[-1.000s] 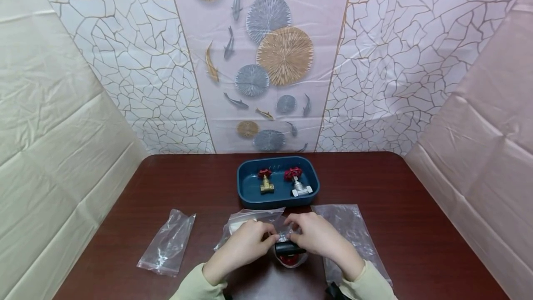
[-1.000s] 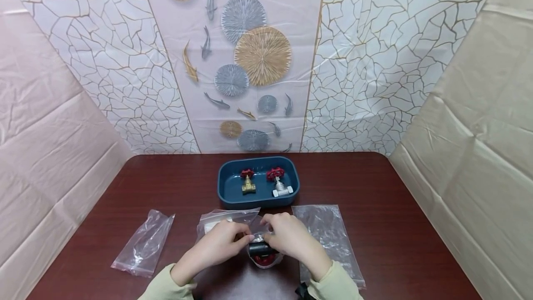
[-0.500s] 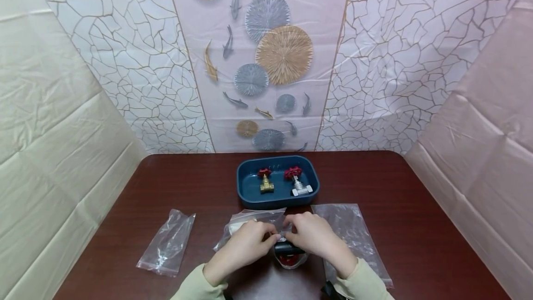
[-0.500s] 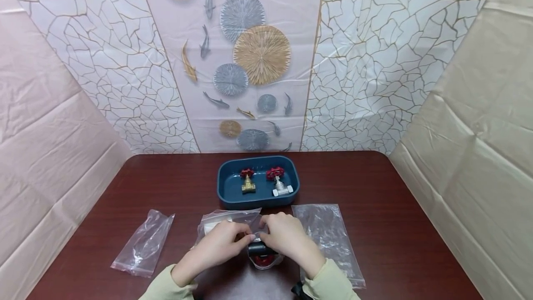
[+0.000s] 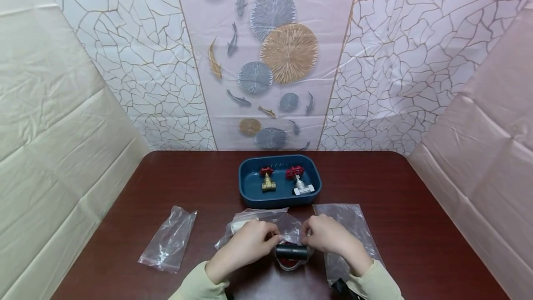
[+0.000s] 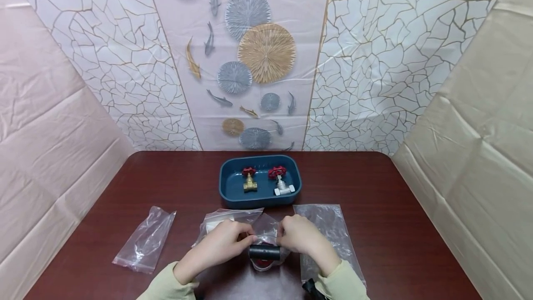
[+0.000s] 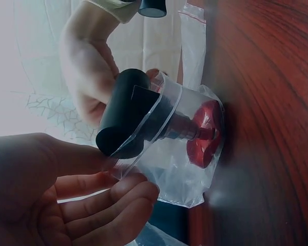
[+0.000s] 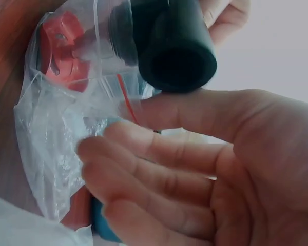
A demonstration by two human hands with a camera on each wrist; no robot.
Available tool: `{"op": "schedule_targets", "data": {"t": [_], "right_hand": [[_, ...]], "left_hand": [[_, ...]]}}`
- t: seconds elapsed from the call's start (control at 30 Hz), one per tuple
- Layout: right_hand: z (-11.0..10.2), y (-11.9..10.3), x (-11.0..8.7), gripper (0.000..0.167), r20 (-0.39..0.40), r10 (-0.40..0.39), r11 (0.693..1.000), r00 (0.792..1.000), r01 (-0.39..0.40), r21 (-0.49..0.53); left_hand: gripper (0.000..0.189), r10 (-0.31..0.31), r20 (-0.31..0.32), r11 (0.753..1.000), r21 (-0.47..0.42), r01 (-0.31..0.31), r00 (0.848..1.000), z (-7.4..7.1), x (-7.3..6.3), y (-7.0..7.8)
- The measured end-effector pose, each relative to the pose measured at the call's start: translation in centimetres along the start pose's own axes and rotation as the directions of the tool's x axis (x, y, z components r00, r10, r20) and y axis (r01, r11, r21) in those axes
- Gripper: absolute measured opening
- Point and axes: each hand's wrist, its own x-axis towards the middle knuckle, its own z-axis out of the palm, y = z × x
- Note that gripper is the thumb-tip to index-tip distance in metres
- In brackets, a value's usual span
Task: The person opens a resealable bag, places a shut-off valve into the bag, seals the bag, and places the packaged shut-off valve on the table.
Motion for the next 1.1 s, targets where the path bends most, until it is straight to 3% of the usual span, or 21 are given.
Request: {"op": "schedule_targets", "data": {"t": [0.33, 0.6, 0.87, 1.1], "right_hand": [[0.7, 1.2, -1.0, 0.022, 0.094, 0.029, 0.982, 0.995, -0.046, 0.183], [1.4, 1.2, -1.6, 0.03, 0.02, -0.01, 0.985, 1.0, 0.007, 0.174], [1.6, 1.1, -2.0, 0.024, -0.027, -0.054, 0.976, 0.998, 0.059, 0.212], [0.9, 1.1, -2.2, 0.022, -0.032, -0.062, 0.976, 0.998, 0.067, 0.207]], "left_hand": [[0.011, -0.01, -0.01, 1.0, 0.003, 0.01, 1.0, 0.1, 0.0, 0.0], [0.012, -0.023, -0.007, 0.999, -0.031, 0.023, 1.0, 0.2, -0.2, -0.2], [0.013, -0.041, 0.061, 0.991, -0.127, 0.049, 0.997, 0.1, -1.0, -0.3], [0.012, -0.006, 0.074, 0.995, -0.1, 0.013, 0.997, 0.0, -0.8, 0.1]]}}
